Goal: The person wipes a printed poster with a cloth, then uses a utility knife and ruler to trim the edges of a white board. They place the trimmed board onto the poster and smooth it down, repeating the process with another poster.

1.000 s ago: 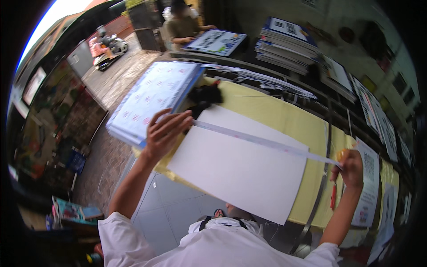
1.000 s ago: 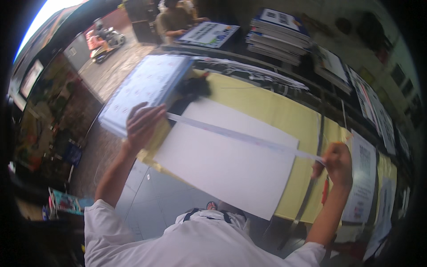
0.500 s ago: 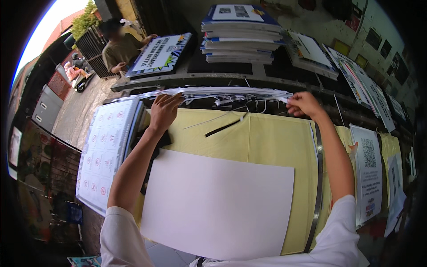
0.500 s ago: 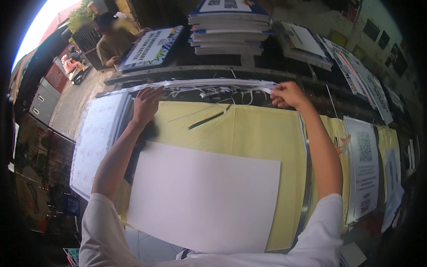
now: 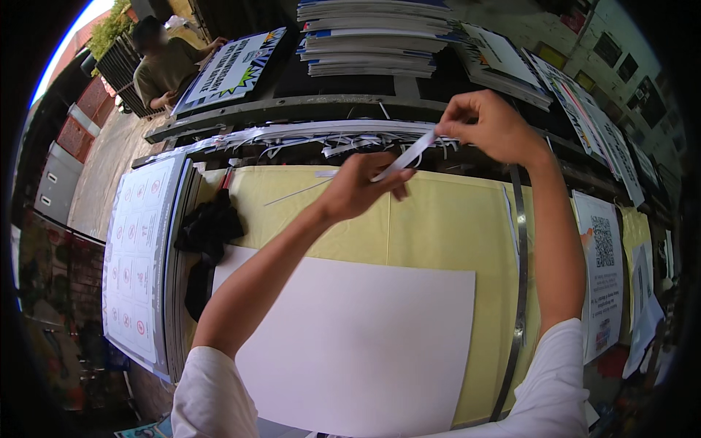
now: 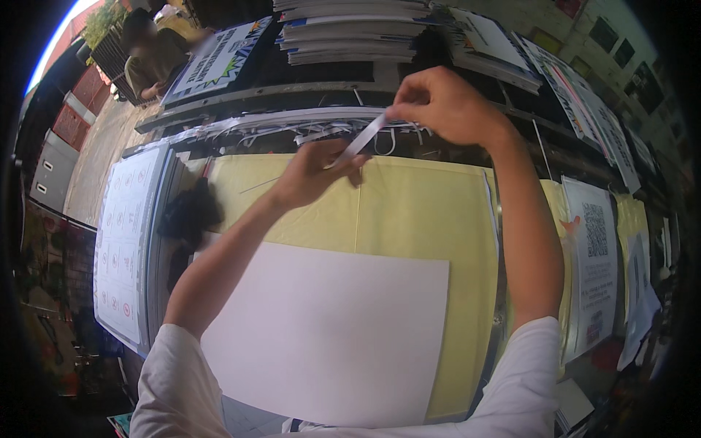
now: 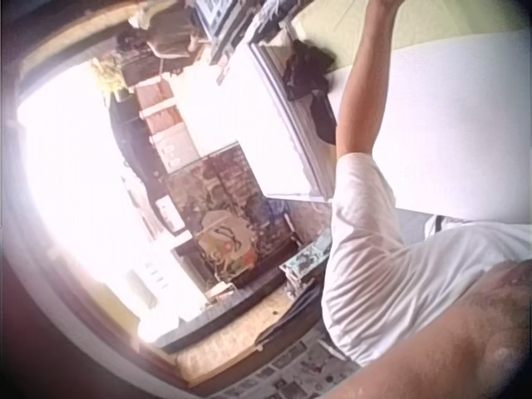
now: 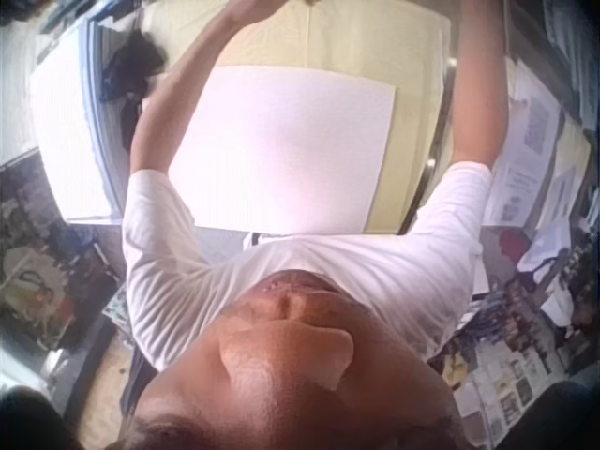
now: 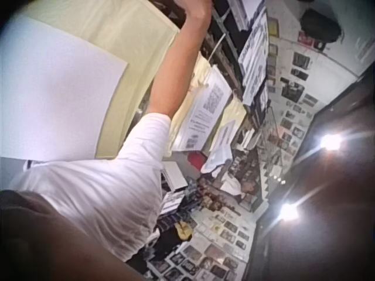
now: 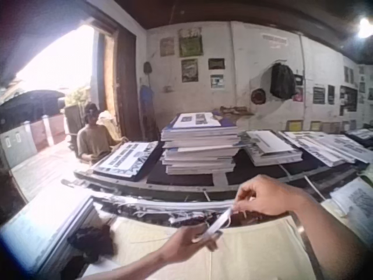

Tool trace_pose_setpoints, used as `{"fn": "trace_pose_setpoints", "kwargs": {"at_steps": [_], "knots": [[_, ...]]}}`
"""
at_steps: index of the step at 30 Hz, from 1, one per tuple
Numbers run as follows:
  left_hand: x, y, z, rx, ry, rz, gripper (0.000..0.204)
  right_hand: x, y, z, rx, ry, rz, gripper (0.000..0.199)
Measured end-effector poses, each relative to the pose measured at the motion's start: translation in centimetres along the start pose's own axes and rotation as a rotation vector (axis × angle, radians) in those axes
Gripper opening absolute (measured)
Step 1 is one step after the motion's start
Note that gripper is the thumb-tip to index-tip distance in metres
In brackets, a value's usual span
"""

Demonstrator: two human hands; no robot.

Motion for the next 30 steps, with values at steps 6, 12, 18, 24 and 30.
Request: {"fn": "trace_pose_setpoints", "kwargs": {"at_steps": [6,12,18,24,30], "knots": [[-10.3,-1.7,3.2,-0.226,0.121,-0.212,0.038,-0.1,11.5,-0.4,0.413,-0.023,-0.177,0.029],[-22.7,-2.7,1.4,-0.245,0.244,-0.302,0.032,4.9,18.8,-2.7,0.625,-0.015,-0.247,0.033],[-27.1,-5.4,-3.0,-0.135,0.389,-0.665,0.025,7.4,20.2,-7.4,0.638,0.007,0.162,0.036],[-25.6,-4.6,-1.8,-0.202,0.790,-1.287,0.070,7.4,18.1,-6.6,0.686,0.377,0.553,0.045],[-24.1,-4.2,6.7,-0.324,0.746,-1.029,0.071,8.8,13.0,5.3,0.431,0.774,0.205,0.047]]}}
Point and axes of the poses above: each hand's wrist, its own z-axis away from the middle knuckle, its own x-axis out of the palm, y = z × x, the point moved 7 cm from there along -z, towards the middle knuckle, and after that the axes turned 13 degrees about z, right-handed, at the moved point
